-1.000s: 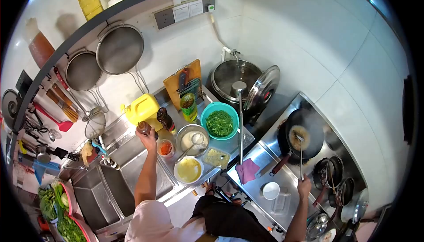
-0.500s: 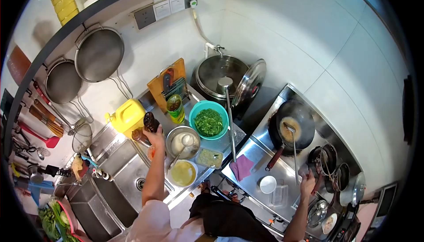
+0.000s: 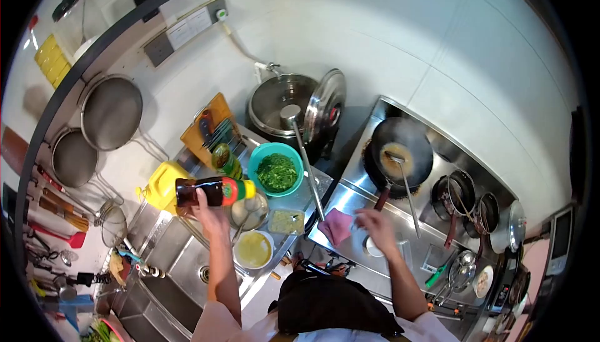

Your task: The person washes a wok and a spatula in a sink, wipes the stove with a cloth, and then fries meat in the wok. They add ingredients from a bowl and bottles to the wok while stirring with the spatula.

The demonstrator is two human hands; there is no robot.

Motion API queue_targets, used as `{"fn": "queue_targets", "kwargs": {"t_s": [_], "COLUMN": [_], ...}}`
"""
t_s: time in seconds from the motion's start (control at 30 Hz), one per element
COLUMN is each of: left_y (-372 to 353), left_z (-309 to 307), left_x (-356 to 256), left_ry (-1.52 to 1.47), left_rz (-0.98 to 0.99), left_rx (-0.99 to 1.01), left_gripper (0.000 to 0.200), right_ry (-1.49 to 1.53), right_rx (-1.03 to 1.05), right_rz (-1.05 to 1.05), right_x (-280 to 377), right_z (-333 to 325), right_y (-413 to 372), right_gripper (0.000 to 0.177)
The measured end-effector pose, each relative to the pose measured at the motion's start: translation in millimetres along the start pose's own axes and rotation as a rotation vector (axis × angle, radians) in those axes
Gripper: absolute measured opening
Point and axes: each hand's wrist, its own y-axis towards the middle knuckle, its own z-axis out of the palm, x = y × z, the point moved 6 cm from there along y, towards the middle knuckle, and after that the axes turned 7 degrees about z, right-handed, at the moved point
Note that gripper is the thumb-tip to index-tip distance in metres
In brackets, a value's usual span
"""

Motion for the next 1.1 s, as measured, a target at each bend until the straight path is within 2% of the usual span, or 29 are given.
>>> {"fn": "queue_targets", "kwargs": {"t_s": [0.03,0.07,0.1,0.13,0.17,0.2,0.23,0.3,0.37,0.43,0.47,0.5,0.53,0.57,0.6,0.63,0.7,0.73,0.8,0.9,1.03,1.1], "left_y": [-12.7,-29.5,-50.5,-69.7,-89.5,-108.6,-125.3,-152.3,-175.1,-190.1,-196.2,-199.0,-203.0,-207.6,-209.4,-214.3,-220.9,-228.7,-246.0,-267.7,-287.0,-287.4], "left_z": [8.6,24.0,40.7,56.1,73.1,92.0,108.4,134.8,151.8,169.7,181.8,195.0,213.2,231.6,249.4,271.2,298.7,315.3,347.2,389.4,430.6,444.9], "left_x": [18.9,33.1,48.5,61.1,73.1,79.1,86.4,103.7,124.1,149.2,159.3,171.1,176.8,182.1,192.8,198.2,234.1,247.9,267.0,293.2,316.4,314.7], "left_ry": [-0.105,-0.162,-0.215,-0.244,-0.273,-0.244,-0.234,-0.234,-0.225,-0.222,-0.217,-0.249,-0.237,-0.227,-0.19,-0.12,0.041,0.091,0.174,0.173,0.15,0.168], "left_rz": [-0.168,-0.243,-0.327,-0.388,-0.453,-0.446,-0.478,-0.459,-0.494,-0.589,-0.589,-0.578,-0.543,-0.507,-0.451,-0.369,-0.253,-0.206,-0.161,-0.129,-0.091,-0.028], "left_rx": [0.056,0.069,0.082,0.145,0.21,0.236,0.271,0.382,0.348,0.337,0.331,0.358,0.401,0.441,0.498,0.536,0.677,0.735,0.864,0.924,0.966,0.968], "left_gripper": [0.039,0.039,0.04,0.04,0.04,0.039,0.037,0.035,0.033,0.032,0.031,0.032,0.033,0.033,0.034,0.036,0.038,0.039,0.038,0.04,0.037,0.037], "right_ry": [-0.02,-0.034,0.033,0.351,0.384,0.408,0.426,0.25,0.205,0.731,0.765,0.66,0.473,-0.277,-0.485,-0.699,-0.62,-0.611,-0.331,-0.142,-0.04,-0.13], "right_rx": [0.074,0.127,0.176,0.2,0.163,0.172,0.112,-0.158,-0.401,-0.274,-0.281,-0.327,-0.512,-0.782,-0.916,-0.926,-0.652,-0.667,-0.554,-0.689,-0.662,-0.658], "right_rz": [-0.04,-0.015,0.088,0.158,0.169,0.235,0.244,0.155,-0.031,0.289,0.261,0.188,0.1,-0.037,-0.083,0.039,0.389,0.395,0.253,0.229,0.297,0.251], "right_x": [-9.4,1.5,24.0,20.4,18.9,12.5,19.0,5.4,-5.1,-45.1,-66.1,-64.4,-82.6,-88.2,-80.0,-95.2,-149.0,-164.6,-183.5,-186.4,-177.4,-166.6], "right_z": [23.8,43.6,57.3,72.5,77.8,76.9,67.7,34.1,3.1,-10.8,-24.0,-47.6,-76.8,-114.2,-139.5,-157.2,-175.1,-183.2,-187.7,-195.7,-217.2,-223.2], "right_y": [12.9,16.9,18.0,23.4,32.4,40.2,41.9,44.2,37.7,32.0,42.6,38.1,39.2,35.6,17.5,12.7,10.6,7.1,7.8,-7.3,-12.6,-10.4], "right_gripper": [0.025,0.031,0.037,0.044,0.053,0.054,0.051,0.051,0.047,0.041,0.036,0.035,0.035,0.028,0.027,0.028,0.032,0.032,0.035,0.036,0.038,0.037]}}
